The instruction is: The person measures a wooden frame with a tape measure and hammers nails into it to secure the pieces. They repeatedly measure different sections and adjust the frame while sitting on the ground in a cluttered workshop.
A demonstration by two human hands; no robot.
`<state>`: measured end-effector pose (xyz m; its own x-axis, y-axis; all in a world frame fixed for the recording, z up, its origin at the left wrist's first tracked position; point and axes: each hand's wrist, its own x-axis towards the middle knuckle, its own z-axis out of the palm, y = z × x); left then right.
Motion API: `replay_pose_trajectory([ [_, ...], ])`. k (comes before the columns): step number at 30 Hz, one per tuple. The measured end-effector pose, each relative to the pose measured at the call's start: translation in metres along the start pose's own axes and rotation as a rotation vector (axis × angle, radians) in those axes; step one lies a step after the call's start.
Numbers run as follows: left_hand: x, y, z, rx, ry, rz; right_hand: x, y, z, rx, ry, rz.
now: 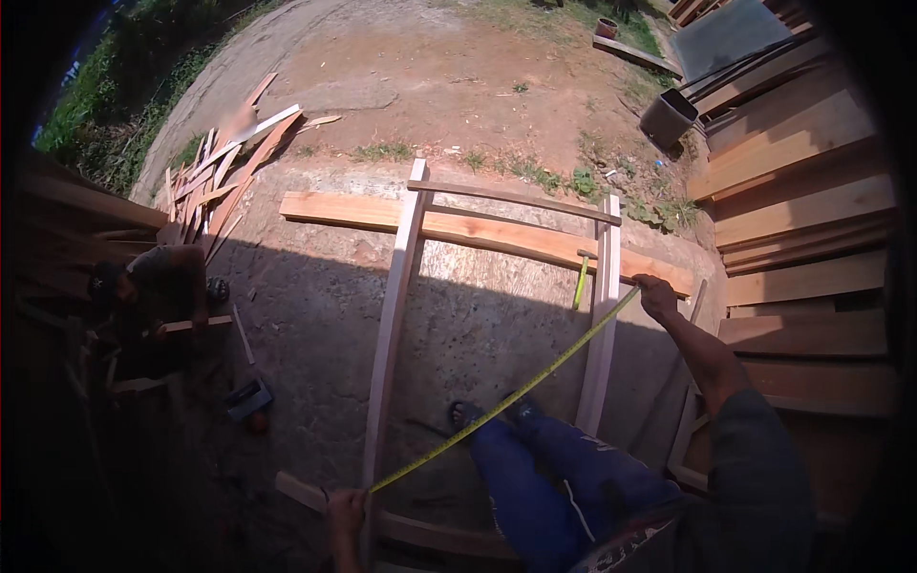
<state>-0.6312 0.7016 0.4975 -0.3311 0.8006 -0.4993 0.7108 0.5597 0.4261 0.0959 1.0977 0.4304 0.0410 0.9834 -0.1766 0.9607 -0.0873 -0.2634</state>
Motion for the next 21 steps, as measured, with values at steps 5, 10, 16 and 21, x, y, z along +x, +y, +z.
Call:
replay_pose_trajectory([
  [5, 0.136, 0.081, -0.078, 0.192, -0.037, 0.097, 0.009, -0.004, 0.000, 0.061, 0.036, 0.214],
  [10, 0.212, 0.081, -0.111, 0.258, -0.152, 0.162, -0.004, -0.010, 0.027, 0.135, 0.062, 0.242],
  [16, 0.287, 0.085, -0.145, 0.359, -0.166, 0.184, -0.009, -0.050, 0.024, 0.142, 0.006, 0.418],
  [21, 0.368, 0.129, -0.155, 0.329, -0.059, 0.279, 0.029, -0.066, -0.002, 0.158, 0.161, 0.489],
])
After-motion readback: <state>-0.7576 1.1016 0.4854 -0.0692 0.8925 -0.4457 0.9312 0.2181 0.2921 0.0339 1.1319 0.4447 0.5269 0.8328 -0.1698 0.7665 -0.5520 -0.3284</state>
